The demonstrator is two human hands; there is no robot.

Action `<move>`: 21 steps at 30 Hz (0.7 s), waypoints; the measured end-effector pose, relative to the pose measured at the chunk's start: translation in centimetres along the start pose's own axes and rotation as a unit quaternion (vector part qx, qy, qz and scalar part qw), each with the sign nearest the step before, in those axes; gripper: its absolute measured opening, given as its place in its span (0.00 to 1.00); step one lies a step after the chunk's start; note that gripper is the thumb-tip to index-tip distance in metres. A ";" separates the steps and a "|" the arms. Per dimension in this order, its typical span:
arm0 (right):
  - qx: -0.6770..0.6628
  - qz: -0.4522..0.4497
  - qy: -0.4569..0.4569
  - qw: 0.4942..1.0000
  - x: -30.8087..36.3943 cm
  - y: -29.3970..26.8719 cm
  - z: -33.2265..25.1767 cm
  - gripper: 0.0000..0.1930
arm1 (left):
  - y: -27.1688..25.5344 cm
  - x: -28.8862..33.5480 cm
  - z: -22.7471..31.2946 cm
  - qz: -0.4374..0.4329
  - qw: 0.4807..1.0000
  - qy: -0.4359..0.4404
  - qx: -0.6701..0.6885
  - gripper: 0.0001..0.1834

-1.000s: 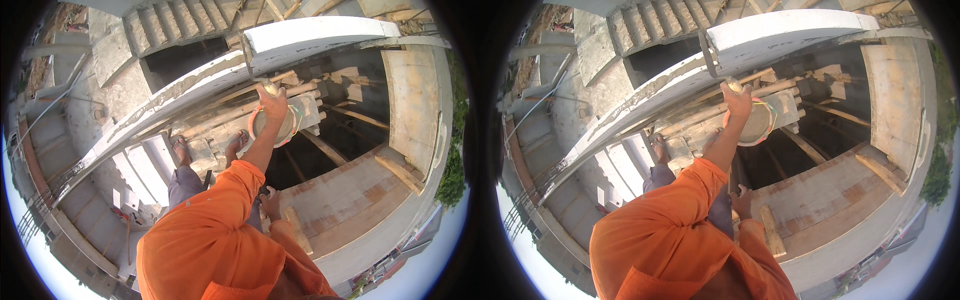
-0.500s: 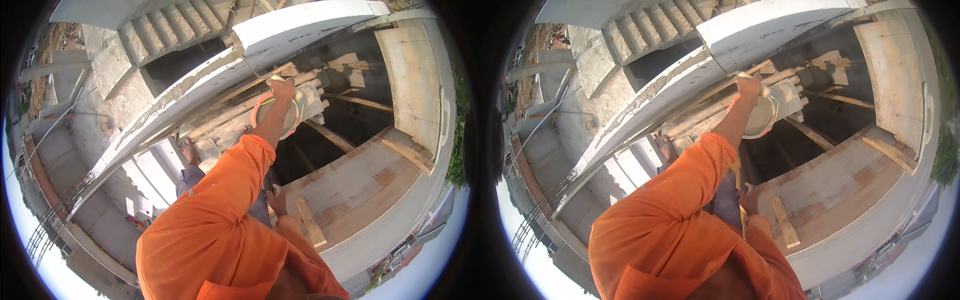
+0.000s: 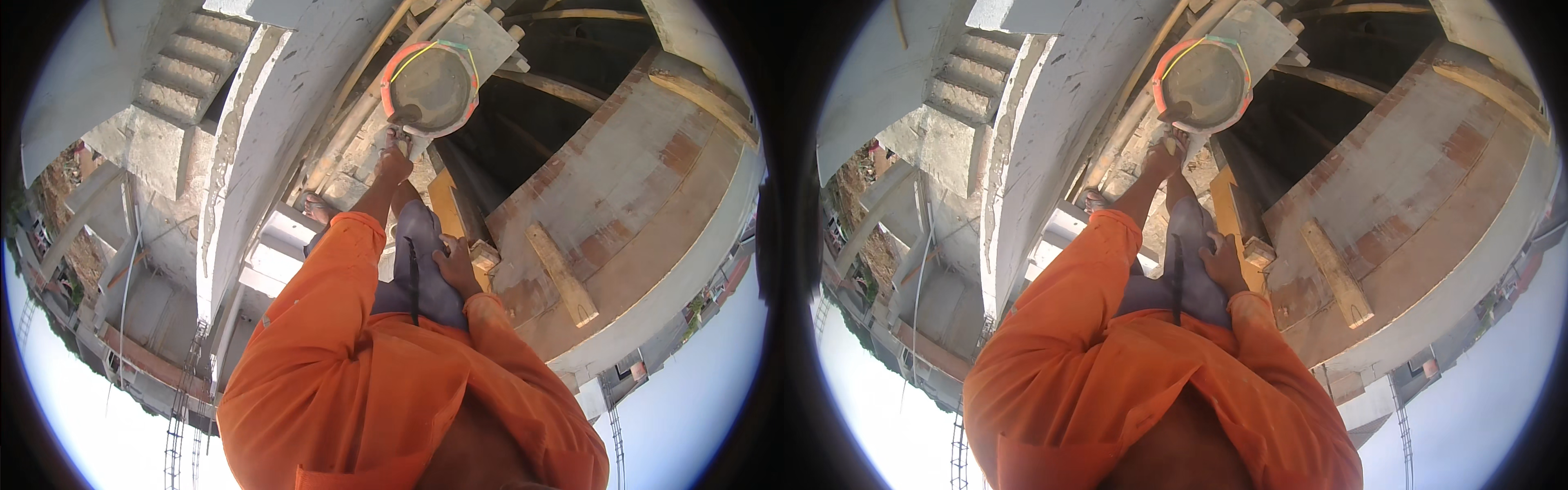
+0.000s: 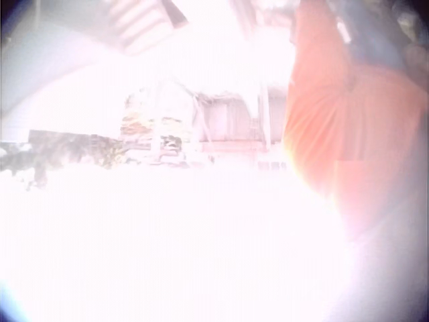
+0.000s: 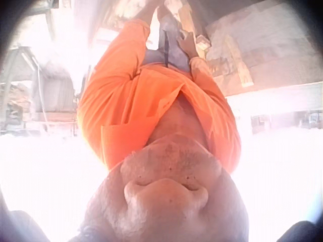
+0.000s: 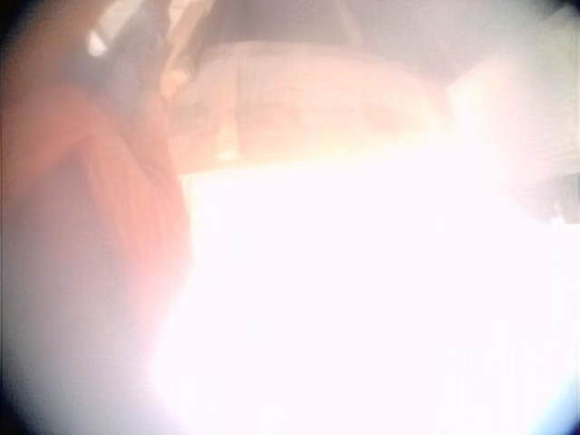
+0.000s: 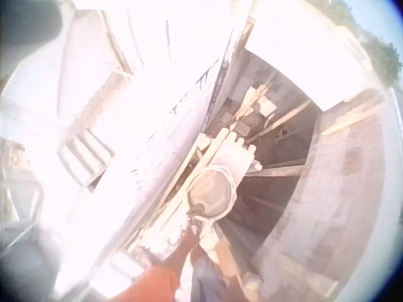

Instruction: The person constructs a wall by applying mortar to the top of a structure with a trowel, placing lightweight concrete blocks, and tapping them into place with a hammer.

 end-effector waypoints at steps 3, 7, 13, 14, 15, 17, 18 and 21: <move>-0.005 -0.012 0.024 1.000 0.0 -0.6 -1.1 0.27 | 1.5 -2.2 -1.2 0.012 0.999 0.033 0.015 0.39; 0.055 -0.016 -0.013 0.998 -0.6 0.0 -0.8 0.27 | 1.8 -1.7 -3.1 0.111 0.975 0.175 -0.086 0.38; 0.188 -0.051 -0.077 0.978 -1.6 0.0 -3.0 0.26 | 1.3 3.6 -13.5 0.144 0.981 0.054 0.121 0.31; 0.216 -0.063 -0.078 0.971 -1.4 0.3 -4.0 0.26 | 0.7 4.9 -16.6 0.136 0.979 0.048 0.142 0.31; 0.249 -0.081 -0.085 0.961 -1.4 0.8 -5.1 0.26 | 0.4 6.1 -20.2 0.135 0.976 0.036 0.169 0.31; 0.285 -0.080 -0.076 0.952 -0.9 1.9 -6.6 0.26 | -0.9 10.0 -24.2 0.190 0.959 0.025 0.209 0.22; 0.303 -0.085 -0.073 0.946 -0.2 2.8 -7.4 0.26 | -0.6 11.6 -27.5 0.221 0.948 -0.007 0.229 0.21; 0.363 -0.100 -0.110 0.920 1.1 6.1 -8.5 0.26 | 3.3 13.0 -38.8 0.314 0.916 -0.098 0.231 0.19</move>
Point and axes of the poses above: each hand's wrist, its own x-axis away from the middle knuckle, its own y-axis out of the palm, z = x × y, the point moved 3 cm from there along -x, towards the middle knuckle
